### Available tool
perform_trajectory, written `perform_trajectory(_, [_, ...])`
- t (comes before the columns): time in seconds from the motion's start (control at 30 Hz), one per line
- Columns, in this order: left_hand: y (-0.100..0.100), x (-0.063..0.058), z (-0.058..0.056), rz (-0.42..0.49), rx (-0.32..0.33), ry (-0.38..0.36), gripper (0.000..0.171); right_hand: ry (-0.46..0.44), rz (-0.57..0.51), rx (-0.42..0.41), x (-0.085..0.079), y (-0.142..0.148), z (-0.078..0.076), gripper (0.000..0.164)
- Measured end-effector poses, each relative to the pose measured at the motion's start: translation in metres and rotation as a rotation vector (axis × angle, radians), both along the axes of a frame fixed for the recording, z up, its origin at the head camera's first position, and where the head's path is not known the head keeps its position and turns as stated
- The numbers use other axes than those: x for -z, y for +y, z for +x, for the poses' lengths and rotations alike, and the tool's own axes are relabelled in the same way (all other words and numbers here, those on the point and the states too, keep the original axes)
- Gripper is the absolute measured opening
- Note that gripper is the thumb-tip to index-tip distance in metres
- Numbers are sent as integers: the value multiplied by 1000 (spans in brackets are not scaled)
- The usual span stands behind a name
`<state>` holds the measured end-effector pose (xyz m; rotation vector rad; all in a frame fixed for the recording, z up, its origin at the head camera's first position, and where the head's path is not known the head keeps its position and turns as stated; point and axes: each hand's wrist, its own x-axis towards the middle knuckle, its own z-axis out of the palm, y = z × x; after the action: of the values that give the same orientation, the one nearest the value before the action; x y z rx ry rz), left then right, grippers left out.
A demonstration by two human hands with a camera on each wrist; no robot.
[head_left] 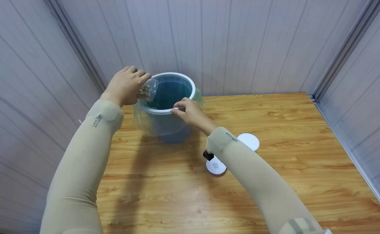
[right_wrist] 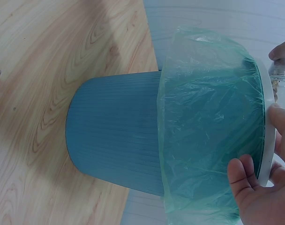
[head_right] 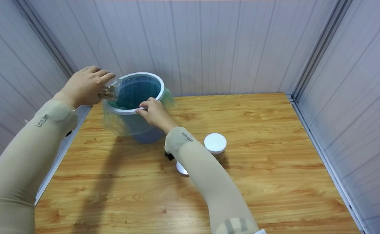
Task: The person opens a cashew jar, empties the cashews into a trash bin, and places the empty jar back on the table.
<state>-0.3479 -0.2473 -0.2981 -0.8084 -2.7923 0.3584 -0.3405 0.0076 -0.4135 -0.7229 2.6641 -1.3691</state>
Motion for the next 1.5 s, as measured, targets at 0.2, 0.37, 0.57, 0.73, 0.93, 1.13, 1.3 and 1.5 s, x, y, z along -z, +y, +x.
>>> perform_trajectory(0.2, [1, -1, 0, -21, 2, 4, 78, -2, 0, 5, 0, -1, 0, 30])
perform_trajectory(0.37, [1, -1, -1, -50, 8, -1, 78, 19, 15, 2, 0, -1, 0, 29])
perform_trajectory(0.57, [1, -1, -2, -73, 18, -2, 80, 16, 19, 5, 0, 0, 1, 28])
perform_trajectory(0.73, [2, 0, -3, -89, 20, -1, 81, 20, 15, 8, -1, 1, 0, 28])
perform_trajectory(0.93, [3, 1, -4, -101, 23, 0, 82, 38, 25, 7, 0, 1, -1, 27])
perform_trajectory(1.13, [4, 1, -4, -118, 20, -3, 83, 40, 23, 6, -1, 2, -1, 28])
perform_trajectory(1.3, [5, 0, -3, -131, 24, 3, 80, 33, 21, 4, -1, 3, -1, 28])
perform_trajectory(1.5, [5, 0, -3, -139, 33, 7, 74, 42, 29, 6, 0, 3, -2, 28])
